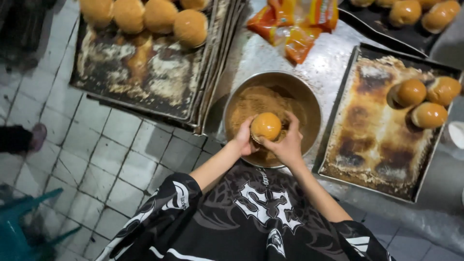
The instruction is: Coating buns with crumbs and brushing them with a liquid wash in a bakery production area.
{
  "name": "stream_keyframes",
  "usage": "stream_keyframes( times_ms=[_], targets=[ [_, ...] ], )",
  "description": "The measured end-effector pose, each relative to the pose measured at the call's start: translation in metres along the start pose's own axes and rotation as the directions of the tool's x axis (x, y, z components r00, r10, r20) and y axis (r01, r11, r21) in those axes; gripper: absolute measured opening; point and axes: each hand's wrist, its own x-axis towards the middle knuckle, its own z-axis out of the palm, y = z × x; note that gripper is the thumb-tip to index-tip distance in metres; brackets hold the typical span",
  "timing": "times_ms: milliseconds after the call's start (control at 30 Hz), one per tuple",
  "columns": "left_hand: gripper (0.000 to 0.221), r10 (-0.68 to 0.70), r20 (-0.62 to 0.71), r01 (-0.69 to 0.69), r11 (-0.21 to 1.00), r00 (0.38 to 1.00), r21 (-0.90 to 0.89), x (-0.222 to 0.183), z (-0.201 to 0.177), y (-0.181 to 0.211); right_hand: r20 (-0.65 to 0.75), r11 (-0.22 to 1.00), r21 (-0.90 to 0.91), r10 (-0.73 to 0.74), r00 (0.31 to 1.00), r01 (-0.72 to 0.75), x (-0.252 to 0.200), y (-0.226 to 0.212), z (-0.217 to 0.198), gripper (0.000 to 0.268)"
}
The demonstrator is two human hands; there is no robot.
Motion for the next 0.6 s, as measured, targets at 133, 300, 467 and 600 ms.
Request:
stream_keyframes(
  times_ms=[133, 300, 467, 600],
  targets=[
    [0.056, 0.032, 0.021, -0.030, 0.997, 0.999, -0.077, -0.064, 0.019, 0.042, 0.115, 0.992, -0.089, -0.084, 0.990, 0.095, 0.041, 0.013, 0.024, 0.091],
    [0.051, 0.123, 0.034, -0.117, 0.982, 0.992, -0.148, -0.093, 0.006, 0.066, 0.297, 0.768, -0.604, -0.033, 0.954, 0.215, 0.076, 0.037, 0.064, 0.072],
    [0.054, 0.145, 0.063, -0.133, 0.978, 0.988, -0.163, -0.086, 0.002, 0.065, 0.471, 0.760, -0.608, 0.112, 0.875, 0.230, 0.062, 0.155, 0.100, 0.073],
    [0.054, 0.155, 0.053, -0.144, 0.976, 0.986, -0.166, -0.083, 0.005, 0.065, 0.252, 0.861, -0.442, 0.387, 0.887, -0.250, 0.040, 0.062, 0.054, 0.047]
  ],
)
